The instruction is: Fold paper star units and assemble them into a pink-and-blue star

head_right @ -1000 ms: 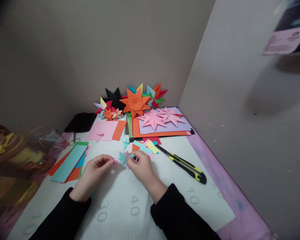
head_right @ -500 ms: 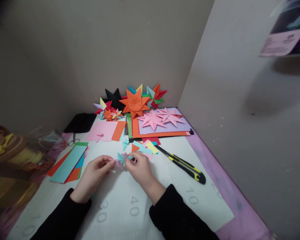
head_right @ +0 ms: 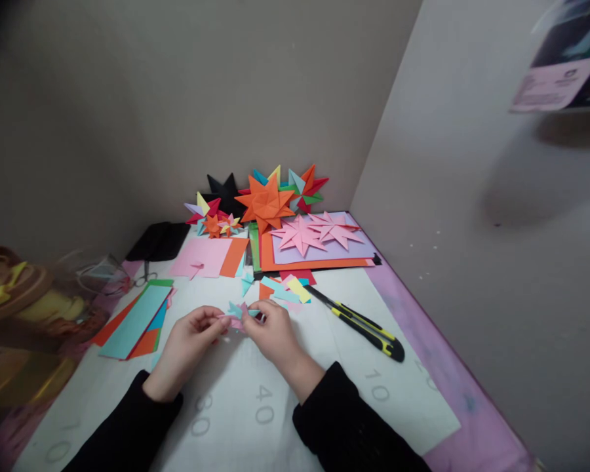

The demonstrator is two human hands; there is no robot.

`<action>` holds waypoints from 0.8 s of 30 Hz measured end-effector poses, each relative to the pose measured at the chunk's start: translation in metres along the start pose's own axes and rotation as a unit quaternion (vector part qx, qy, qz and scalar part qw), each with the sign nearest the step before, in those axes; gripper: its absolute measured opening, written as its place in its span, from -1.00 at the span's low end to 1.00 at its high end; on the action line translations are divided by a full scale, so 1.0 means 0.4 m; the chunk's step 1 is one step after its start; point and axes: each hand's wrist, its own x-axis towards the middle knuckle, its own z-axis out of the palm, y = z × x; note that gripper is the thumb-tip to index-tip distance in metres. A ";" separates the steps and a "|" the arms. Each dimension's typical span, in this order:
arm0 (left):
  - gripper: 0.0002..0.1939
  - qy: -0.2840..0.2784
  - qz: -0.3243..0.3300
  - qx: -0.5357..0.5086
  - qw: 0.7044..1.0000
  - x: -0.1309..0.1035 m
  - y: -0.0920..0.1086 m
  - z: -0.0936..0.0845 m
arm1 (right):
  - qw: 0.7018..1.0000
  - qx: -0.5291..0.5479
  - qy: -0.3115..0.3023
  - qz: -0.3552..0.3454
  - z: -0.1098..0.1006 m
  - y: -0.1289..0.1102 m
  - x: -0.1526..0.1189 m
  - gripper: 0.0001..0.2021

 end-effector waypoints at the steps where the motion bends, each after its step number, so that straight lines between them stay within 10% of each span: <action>1: -0.74 0.001 -0.003 0.000 1.000 0.000 0.001 0.000 | 1.000 0.003 -0.003 0.004 0.001 0.002 0.000 -0.87; 24: -0.75 0.041 0.016 -0.015 0.999 -0.003 0.002 0.014 | 0.995 0.062 -0.044 0.059 0.005 -0.011 -0.002 -0.85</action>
